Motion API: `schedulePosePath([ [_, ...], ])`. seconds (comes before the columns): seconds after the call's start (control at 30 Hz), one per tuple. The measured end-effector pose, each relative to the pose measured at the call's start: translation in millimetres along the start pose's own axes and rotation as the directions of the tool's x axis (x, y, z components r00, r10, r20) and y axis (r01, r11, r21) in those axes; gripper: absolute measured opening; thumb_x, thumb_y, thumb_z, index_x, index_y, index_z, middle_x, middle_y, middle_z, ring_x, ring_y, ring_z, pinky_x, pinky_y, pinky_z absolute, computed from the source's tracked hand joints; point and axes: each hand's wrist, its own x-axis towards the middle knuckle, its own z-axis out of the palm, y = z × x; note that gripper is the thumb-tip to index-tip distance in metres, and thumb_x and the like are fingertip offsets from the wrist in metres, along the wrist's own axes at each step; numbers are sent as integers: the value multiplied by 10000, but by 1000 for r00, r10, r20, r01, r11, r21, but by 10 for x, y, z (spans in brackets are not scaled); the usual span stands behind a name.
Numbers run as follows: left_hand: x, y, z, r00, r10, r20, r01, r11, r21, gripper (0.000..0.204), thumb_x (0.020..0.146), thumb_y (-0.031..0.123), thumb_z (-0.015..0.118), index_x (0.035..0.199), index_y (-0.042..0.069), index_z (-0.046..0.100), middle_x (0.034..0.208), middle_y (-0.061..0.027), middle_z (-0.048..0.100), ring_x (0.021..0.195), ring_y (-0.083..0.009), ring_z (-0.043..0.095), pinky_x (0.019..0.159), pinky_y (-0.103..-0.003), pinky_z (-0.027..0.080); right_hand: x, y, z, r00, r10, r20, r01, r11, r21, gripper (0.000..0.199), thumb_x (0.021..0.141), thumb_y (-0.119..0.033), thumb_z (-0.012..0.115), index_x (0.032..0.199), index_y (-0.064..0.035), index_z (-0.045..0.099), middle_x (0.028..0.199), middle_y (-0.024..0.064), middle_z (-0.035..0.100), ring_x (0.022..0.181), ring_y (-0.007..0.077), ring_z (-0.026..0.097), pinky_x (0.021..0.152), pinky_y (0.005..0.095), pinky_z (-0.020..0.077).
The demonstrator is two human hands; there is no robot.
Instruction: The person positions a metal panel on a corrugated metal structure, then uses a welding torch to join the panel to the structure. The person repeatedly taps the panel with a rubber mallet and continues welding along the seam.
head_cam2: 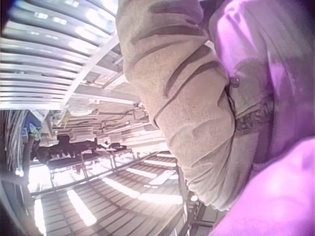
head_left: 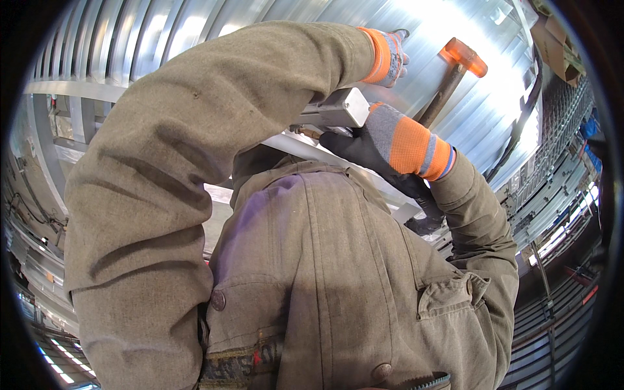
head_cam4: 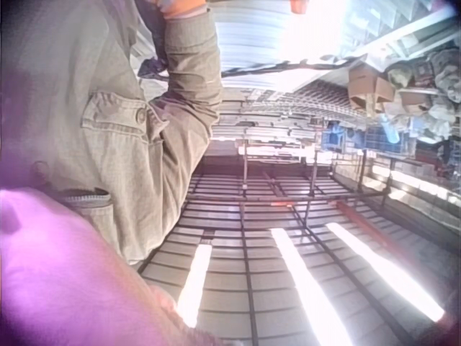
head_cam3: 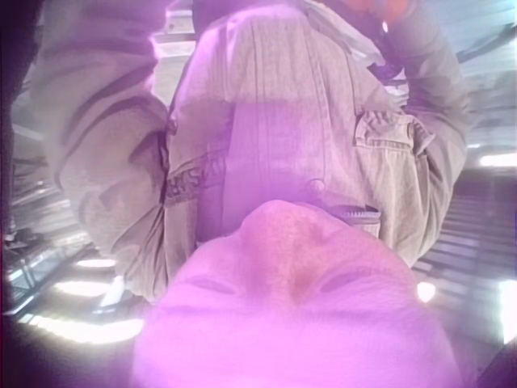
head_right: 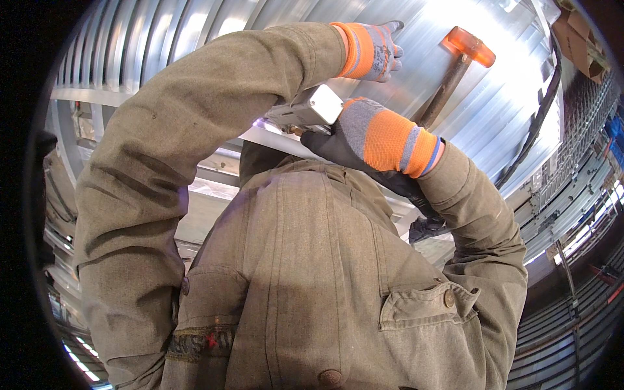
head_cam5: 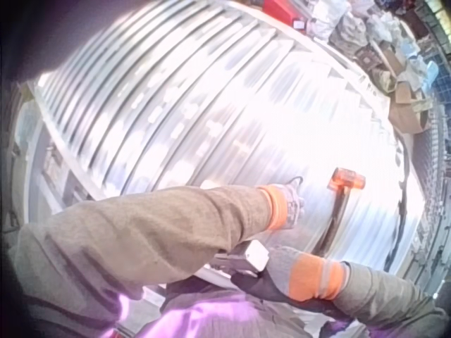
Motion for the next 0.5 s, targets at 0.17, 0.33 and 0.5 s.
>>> schedulePosePath([
  [0.17,9,18,54,1000,-13,-9,13,1000,15,513,970,346,926,1440,363,722,1712,142,602,1546,-92,558,1394,-615,298,-28,1,3,1000,17,4,-17,1000,-2,415,1125,-298,747,1486,-95,742,1285,144,838,1129,293,791,1020,417,603],
  [0.33,64,1,88,1000,-2,-30,1,999,-45,405,1008,301,869,1390,358,745,1677,142,632,1520,-81,582,1369,-580,337,2,84,80,990,-113,-91,113,994,4,426,1106,-389,680,1477,-194,755,1158,165,848,1053,390,806,940,468,620],
  [0.5,19,-7,29,999,-7,-38,6,1000,-26,346,1024,288,836,1354,349,750,1671,141,637,1496,-75,602,1343,-542,370,-81,74,37,987,-140,-74,145,987,68,411,1112,-335,680,1488,-186,750,1226,164,841,1099,384,804,967,464,619],
])
